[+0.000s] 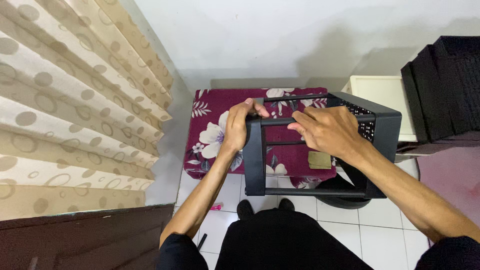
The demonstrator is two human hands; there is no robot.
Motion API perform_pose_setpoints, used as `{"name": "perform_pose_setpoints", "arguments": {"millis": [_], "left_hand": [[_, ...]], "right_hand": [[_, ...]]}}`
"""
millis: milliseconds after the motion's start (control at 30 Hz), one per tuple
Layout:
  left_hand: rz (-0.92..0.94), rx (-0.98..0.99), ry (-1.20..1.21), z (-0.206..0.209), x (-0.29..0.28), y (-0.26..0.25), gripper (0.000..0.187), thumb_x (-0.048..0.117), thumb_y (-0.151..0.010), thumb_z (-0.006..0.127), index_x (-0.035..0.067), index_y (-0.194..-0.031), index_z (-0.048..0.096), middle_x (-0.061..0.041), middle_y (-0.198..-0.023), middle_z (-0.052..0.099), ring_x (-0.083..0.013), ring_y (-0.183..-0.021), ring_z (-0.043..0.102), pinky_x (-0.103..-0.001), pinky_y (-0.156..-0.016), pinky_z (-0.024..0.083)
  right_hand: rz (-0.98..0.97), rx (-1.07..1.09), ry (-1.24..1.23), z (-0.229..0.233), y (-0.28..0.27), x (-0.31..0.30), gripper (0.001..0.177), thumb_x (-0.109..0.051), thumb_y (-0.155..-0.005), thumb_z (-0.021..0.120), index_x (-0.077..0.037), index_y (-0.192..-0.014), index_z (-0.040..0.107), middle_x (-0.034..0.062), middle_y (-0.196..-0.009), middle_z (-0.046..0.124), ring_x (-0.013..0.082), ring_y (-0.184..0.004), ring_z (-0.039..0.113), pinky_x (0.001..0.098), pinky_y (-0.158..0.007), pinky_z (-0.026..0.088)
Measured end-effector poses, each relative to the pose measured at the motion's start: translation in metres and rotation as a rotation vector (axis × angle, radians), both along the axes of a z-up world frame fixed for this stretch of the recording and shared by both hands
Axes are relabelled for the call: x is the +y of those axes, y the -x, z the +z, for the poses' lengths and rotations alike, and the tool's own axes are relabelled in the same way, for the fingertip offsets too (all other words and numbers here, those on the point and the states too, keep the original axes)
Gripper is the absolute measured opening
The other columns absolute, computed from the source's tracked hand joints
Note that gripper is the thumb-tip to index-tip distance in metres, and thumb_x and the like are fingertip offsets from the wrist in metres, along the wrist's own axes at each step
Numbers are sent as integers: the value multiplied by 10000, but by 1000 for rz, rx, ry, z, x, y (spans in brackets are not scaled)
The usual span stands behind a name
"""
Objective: The person assembles a black plastic tray by inserting legs, then wipes the tray with a cloth. The person repeats the process with another tray, wiping it thoroughly before stacking it with others.
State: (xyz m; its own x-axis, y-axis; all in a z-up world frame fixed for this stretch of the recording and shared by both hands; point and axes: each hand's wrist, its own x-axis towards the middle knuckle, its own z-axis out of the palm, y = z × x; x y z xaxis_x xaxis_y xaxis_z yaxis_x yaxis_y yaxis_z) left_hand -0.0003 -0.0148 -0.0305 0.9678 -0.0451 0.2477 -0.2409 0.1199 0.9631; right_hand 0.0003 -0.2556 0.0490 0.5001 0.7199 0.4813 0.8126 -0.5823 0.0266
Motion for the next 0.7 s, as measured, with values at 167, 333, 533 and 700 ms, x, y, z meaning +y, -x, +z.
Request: {"name": "perform_pose_setpoints", "arguments": {"millis": [167, 333, 533, 700], "left_hand": [[-25, -29, -5, 8, -5, 2, 614, 410, -1141, 312, -57, -966, 669, -149, -904, 696, -244, -879, 643, -379, -872, 501], [200, -191, -317, 9, 6, -7, 601, 485, -1098, 374, -15, -1390, 531, -197, -1312, 633, -308, -1295, 581, -425, -1131, 408], [444, 61, -812, -74, 118, -6, 713, 523, -970, 611, 16, -1458, 494, -205, -1431, 556, -343, -1346, 515, -460, -1129, 393], [145, 512, 242, -171, 156, -4, 882, 736, -981, 295, 146, -1636, 257, -28, -1608, 285, -239, -1452, 308, -510, -1186, 279]], "right_hand": [[-5, 85, -76, -11, -7, -6, 262, -315, -906, 766, -53, -909, 778, 44, -658, 698, 172, -476, 616, 315, -395, 441], [-60, 282, -378, -48, -22, -33, 240, -288, -970, 729, -52, -927, 751, 63, -742, 702, 161, -609, 627, 323, -541, 475], [-132, 680, -886, -96, -59, -100, 465, -354, -1140, 629, -26, -811, 623, -3, -712, 593, 70, -621, 477, 260, -579, 369], [102, 972, -1310, -118, -78, -116, 562, -398, -1169, 652, -122, -705, 493, -66, -621, 474, 31, -514, 386, 191, -491, 296]]}}
